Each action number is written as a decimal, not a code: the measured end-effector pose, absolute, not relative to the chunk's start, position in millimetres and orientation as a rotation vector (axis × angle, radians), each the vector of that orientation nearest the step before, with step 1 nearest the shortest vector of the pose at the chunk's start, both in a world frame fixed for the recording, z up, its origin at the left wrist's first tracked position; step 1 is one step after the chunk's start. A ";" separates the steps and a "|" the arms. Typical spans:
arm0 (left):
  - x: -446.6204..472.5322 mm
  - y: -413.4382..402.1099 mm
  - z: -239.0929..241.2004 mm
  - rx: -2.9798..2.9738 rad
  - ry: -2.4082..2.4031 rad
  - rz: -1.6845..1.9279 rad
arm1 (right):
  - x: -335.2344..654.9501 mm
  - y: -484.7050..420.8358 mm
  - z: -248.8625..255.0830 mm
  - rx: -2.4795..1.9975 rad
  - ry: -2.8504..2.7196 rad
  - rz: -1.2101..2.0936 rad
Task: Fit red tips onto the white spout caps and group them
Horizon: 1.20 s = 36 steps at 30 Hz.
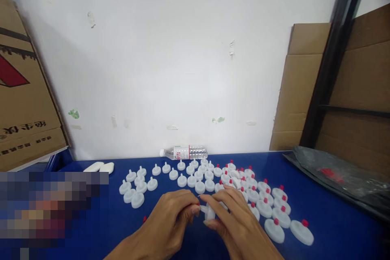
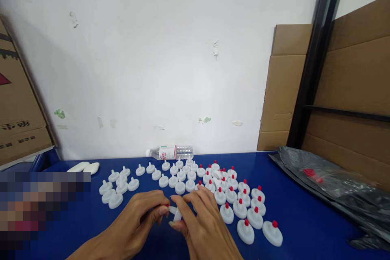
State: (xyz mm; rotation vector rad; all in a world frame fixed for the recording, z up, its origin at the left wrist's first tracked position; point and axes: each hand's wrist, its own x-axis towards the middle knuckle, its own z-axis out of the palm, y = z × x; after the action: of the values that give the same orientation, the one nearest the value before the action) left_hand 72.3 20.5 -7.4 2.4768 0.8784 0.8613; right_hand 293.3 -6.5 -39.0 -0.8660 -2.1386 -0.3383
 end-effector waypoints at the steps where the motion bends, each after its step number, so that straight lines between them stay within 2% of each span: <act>1: 72.8 19.8 -5.5 2.468 0.897 0.835 | 292.1 -7.1 -37.8 -0.861 -2.131 -0.312; 7: 67.3 27.5 9.7 2.661 0.979 0.614 | 288.4 -6.0 -34.5 -0.886 -2.110 -0.132; 12: 38.9 55.6 26.1 2.919 1.509 0.495 | 295.0 -1.2 -39.8 -0.951 -2.184 -0.047; 22: 7.5 81.2 25.0 2.820 1.991 0.113 | 306.2 11.6 -48.2 -1.041 -2.295 -0.271; 26: 8.8 81.1 23.2 2.753 2.003 0.082 | 314.1 17.8 -57.1 -1.154 -2.251 -0.427; 31: 18.8 69.6 35.1 2.647 1.909 0.296 | 310.2 13.2 -49.3 -1.117 -2.162 -0.459; 36: 54.4 38.9 37.8 2.340 1.352 0.603 | 298.1 -4.0 -29.2 -0.959 -2.158 -0.313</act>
State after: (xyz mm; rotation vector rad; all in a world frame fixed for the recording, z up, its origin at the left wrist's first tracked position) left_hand 54.4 38.9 37.8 2.3400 1.3515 0.6026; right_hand 298.1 -4.0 -29.2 -0.9589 -2.1577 -0.3134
